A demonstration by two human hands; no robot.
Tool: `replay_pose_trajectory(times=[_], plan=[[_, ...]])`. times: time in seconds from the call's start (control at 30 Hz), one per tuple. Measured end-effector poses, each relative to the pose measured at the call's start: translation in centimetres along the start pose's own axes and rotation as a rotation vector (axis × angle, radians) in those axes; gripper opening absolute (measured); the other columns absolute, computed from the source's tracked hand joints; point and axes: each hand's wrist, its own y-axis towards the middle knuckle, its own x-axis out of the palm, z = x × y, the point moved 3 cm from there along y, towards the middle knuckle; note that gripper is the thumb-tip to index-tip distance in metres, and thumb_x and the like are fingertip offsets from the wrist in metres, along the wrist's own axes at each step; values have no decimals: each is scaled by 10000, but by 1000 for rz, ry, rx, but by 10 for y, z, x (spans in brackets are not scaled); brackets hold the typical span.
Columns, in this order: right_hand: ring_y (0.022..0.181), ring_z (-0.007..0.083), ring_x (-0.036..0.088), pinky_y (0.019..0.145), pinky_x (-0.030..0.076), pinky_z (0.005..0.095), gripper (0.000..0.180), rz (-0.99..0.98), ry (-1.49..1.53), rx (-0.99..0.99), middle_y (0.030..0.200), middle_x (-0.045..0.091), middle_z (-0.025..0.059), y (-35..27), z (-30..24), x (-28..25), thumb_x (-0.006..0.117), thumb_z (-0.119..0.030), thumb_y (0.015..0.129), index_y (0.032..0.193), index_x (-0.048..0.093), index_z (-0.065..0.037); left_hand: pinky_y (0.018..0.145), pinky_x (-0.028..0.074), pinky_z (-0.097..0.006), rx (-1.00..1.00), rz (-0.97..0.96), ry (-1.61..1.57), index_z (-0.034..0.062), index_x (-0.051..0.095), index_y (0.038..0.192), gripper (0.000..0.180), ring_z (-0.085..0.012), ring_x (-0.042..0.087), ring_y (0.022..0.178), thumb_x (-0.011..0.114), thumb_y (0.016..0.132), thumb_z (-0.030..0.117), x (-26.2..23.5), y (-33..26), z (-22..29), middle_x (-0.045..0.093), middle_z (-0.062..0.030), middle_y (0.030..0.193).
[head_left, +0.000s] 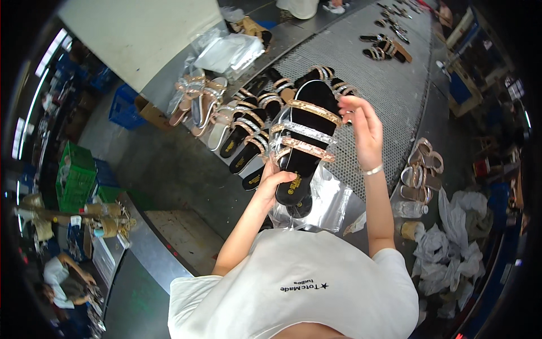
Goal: The person picks up black sandals with gold straps from a metal mesh table and places them into clear plastic bags. They handle the sandals one at a time, opening the bags and inserting the footwear before setting the packaged items aside.
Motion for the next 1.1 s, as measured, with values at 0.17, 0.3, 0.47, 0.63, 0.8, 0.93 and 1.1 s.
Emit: replay_pose_trajectory(times=[0.17, 0.3, 0.47, 0.63, 0.8, 0.93, 1.1], plan=[[957, 102, 521, 829, 415, 240, 206, -4, 5, -34, 1029, 556, 36, -14, 8, 27, 500, -128, 922, 1076, 548, -1, 779, 535, -397, 78, -67, -154, -4, 345, 1287, 733, -325, 620, 894, 571, 594, 74, -24, -18, 19, 561, -224, 1098], [940, 94, 528, 828, 416, 233, 180, -45, -9, 98, 1002, 570, 26, -17, 35, 45, 525, -135, 914, 1046, 565, -19, 786, 534, -425, 147, -62, -312, -59, 375, 1254, 716, -351, 615, 906, 566, 590, 128, -49, -45, 34, 565, -258, 1074], [929, 102, 532, 820, 421, 228, 186, -49, -33, 295, 1002, 587, 24, -31, 101, 44, 541, -153, 911, 1034, 581, -19, 835, 506, -431, 166, 238, -621, -38, 445, 1237, 675, -326, 583, 986, 563, 626, 225, -84, -121, 52, 565, -234, 1102], [888, 100, 530, 755, 431, 229, 209, -39, -190, 422, 1004, 589, 27, -63, 172, -4, 550, -167, 908, 1049, 585, -18, 861, 490, -426, 589, 439, -587, -42, 342, 1321, 696, -326, 548, 1060, 519, 725, 269, -123, -218, 91, 445, -238, 1285], [904, 134, 556, 792, 443, 245, 227, 33, -304, 480, 983, 611, 57, -93, 248, -73, 568, -175, 897, 1054, 592, -13, 960, 333, -518, 1066, 483, -214, -35, 307, 1339, 693, -369, 373, 1203, 471, 795, 363, -150, -335, 168, 336, -258, 1349], [864, 142, 567, 790, 448, 268, 203, 38, -449, 558, 950, 622, 64, -92, 263, -80, 583, -148, 872, 1019, 599, -10, 1044, 173, -604, 1491, 751, -84, -1, 185, 1377, 769, -400, 201, 1327, 381, 824, 497, -185, -484, 195, 196, -251, 1424], [827, 220, 618, 757, 474, 322, 356, 118, -680, 638, 884, 647, 121, -85, 315, -110, 667, -264, 768, 1002, 605, -2, 1016, 213, -607, 1131, 1217, -31, 83, 279, 1373, 781, -373, 266, 1310, 280, 851, 664, -240, -408, 144, 298, -170, 1427]])
